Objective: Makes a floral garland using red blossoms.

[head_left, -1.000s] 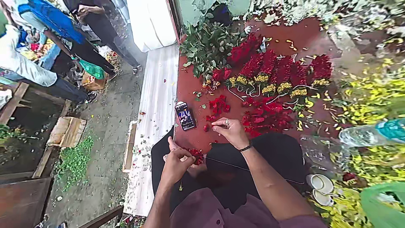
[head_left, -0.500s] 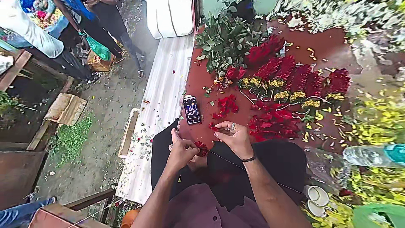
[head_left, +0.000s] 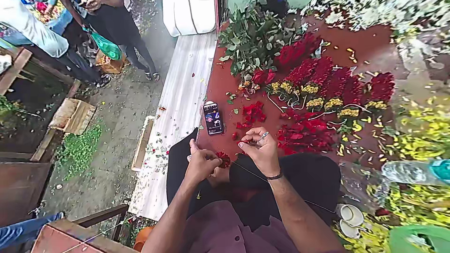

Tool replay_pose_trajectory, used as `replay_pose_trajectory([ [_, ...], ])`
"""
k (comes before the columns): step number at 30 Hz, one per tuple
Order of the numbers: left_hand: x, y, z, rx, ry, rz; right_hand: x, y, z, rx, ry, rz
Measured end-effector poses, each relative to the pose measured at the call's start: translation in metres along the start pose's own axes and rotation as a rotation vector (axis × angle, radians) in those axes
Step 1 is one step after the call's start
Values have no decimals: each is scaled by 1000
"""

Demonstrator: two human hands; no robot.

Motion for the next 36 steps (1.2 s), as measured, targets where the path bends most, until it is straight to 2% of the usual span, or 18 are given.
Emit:
replay_pose_trajectory([
  [7,3,-2,-4,-95,-34,42,-28,22,16,248,227,165],
  [16,5,0,-10,-63,116,119,-26,33,-8,128,351,62],
  [23,9,-1,-6,-137,208,215,-20,20,-15,18,456,246],
  [25,14,-1,-1,-119,189,219,-19,10,-22,-31,437,272],
  [29,9,-14,-10,-78,54,108,-14,2,-14,-286,178,229],
  [32,7,-15,-8,-84,-3,72,-22,2,-15,-256,289,408],
  [34,12,-19,-1,-54,-11,6,-23,5,-17,-151,310,382],
  [36,11,-23,3,-37,-32,-44,-21,1,-14,-157,270,338],
])
Point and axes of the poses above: each hand's wrist, its own x-axis towards the middle knuckle, its own y-axis out of the palm, z = x × y, the point moved 1 cm from there along x, towards the middle knuckle, and after that the axes turned 8 degrees about z, right-handed, at the moved point
